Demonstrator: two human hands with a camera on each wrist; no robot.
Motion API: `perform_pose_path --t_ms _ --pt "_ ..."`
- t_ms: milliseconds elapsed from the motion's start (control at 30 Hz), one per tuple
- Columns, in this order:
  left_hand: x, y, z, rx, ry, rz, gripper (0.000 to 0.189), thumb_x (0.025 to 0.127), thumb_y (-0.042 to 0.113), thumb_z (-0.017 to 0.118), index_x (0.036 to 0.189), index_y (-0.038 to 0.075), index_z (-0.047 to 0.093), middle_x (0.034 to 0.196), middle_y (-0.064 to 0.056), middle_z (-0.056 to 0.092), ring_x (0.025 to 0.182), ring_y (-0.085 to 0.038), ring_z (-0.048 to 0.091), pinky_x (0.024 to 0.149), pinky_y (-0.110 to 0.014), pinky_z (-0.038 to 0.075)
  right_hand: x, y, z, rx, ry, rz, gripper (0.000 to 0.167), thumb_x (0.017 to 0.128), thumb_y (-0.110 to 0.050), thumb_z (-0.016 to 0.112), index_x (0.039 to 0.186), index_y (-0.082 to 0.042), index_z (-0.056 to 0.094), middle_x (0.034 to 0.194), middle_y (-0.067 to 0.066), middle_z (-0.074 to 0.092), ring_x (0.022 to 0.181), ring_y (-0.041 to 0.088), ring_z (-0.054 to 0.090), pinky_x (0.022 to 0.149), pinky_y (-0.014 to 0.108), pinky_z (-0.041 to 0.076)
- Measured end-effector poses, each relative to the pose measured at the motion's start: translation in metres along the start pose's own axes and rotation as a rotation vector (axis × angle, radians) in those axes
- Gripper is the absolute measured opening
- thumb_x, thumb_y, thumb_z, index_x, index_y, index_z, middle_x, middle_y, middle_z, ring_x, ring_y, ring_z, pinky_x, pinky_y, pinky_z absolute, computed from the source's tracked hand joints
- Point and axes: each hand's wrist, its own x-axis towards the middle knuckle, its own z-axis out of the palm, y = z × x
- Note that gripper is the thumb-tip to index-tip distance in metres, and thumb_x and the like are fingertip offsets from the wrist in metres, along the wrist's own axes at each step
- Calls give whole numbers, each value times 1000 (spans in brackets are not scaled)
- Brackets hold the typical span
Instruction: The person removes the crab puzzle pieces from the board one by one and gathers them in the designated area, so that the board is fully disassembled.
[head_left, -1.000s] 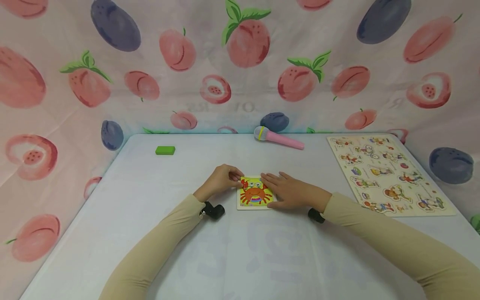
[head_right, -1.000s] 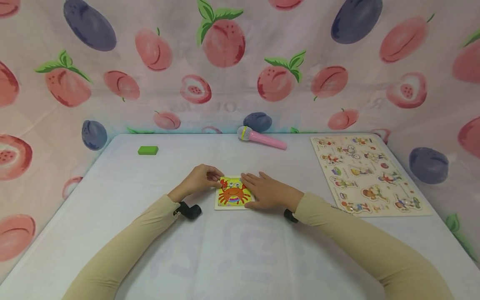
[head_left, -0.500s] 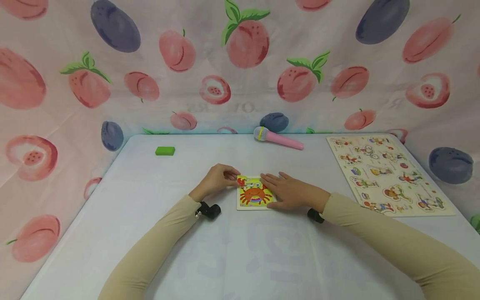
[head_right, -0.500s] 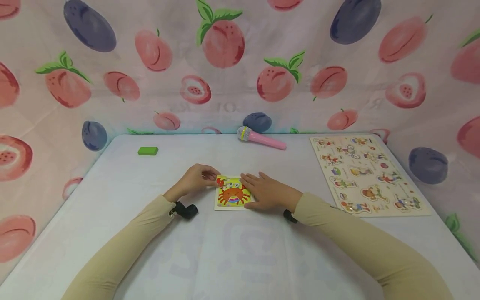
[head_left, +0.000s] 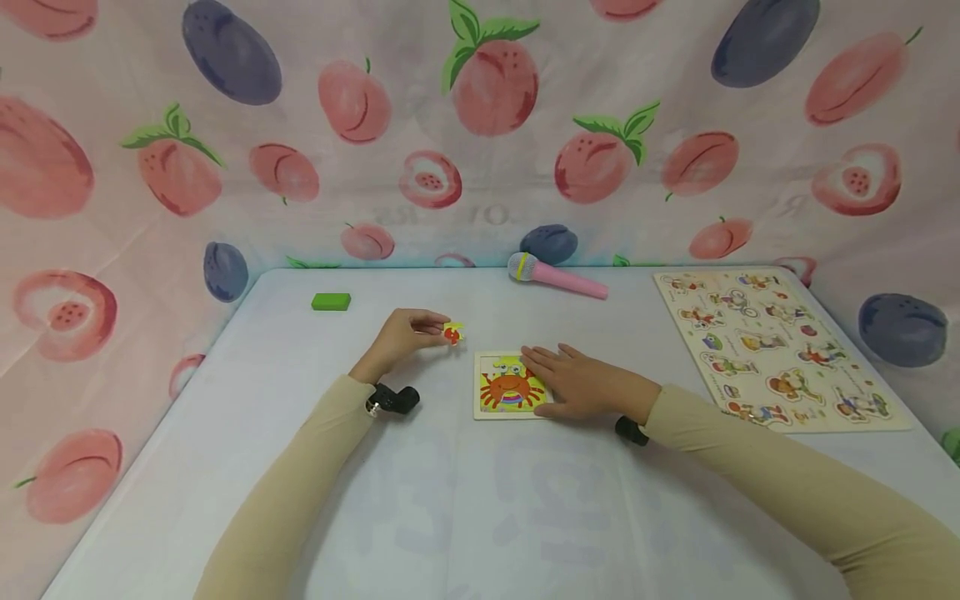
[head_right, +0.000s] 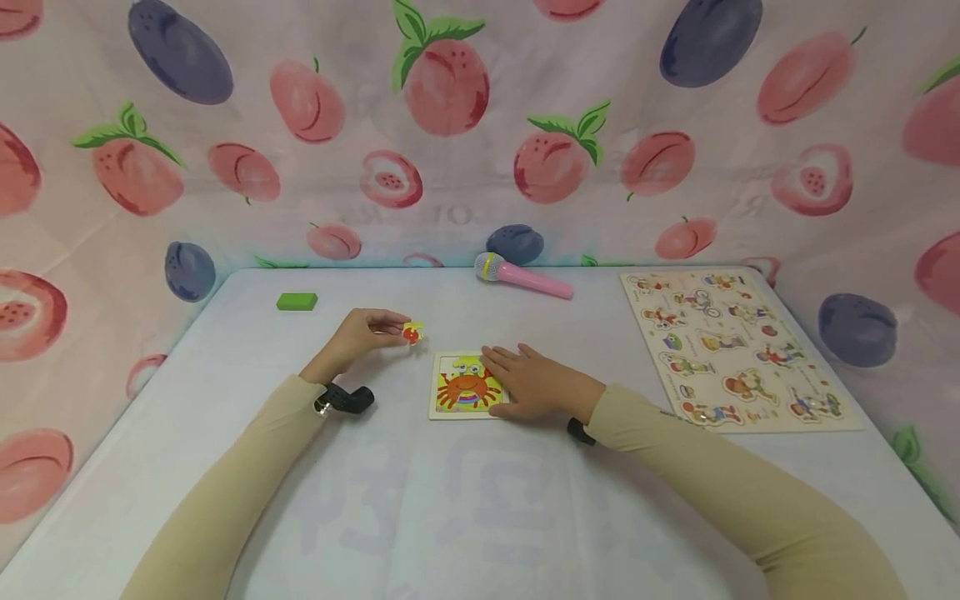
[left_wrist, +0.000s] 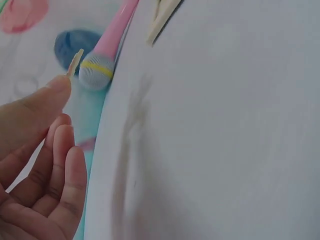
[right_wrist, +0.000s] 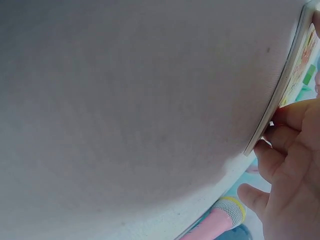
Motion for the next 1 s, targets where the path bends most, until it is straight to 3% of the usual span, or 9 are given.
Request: perform_pose_path --t_ms 167,367,567,667,833,1000 --pt "4 -14 -25 -22 48 -55 39 81 16 74 117 8 65 111 -14 68 94 -10 63 84 -21 48 -2 -1 -3 13 4 -12 84 90 -56 49 151 -9 16 159 7 12 147 24 12 117 50 13" --pt "4 -30 -50 -44 71 -68 42 82 14 72 122 6 62 117 -19 65 86 3 61 80 -14 45 -2 -3 -3 16 6 -18 84 90 -56 48 151 -8 16 159 8 12 147 25 13 117 51 13" --pt "-3 -43 -70 -36 88 -123 45 85 17 69 127 7 58 124 -19 61 100 -7 61 96 -27 42 -2 -3 -4 16 11 -16 84 90 -56 48 151 -8 16 159 8 12 147 25 13 116 51 14" --pt "-7 -50 -78 -7 100 -126 45 86 18 69 128 6 58 125 -18 60 100 -4 59 100 -33 40 -2 -3 -4 17 9 -12 84 90 -57 48 151 -9 16 159 7 12 147 25 13 117 51 14" --pt "-12 -62 -86 40 109 -131 44 85 18 69 126 5 59 125 -17 61 87 10 55 99 -32 41 -2 -3 -4 23 1 -8 85 90 -58 49 151 -9 16 159 7 12 147 24 12 117 51 13" --pt "-17 -72 -93 90 94 -137 45 85 19 70 125 4 59 126 -18 60 87 9 53 91 -20 42 -2 -3 -3 26 0 -8 85 89 -57 49 151 -9 15 159 7 12 147 25 12 117 51 13"
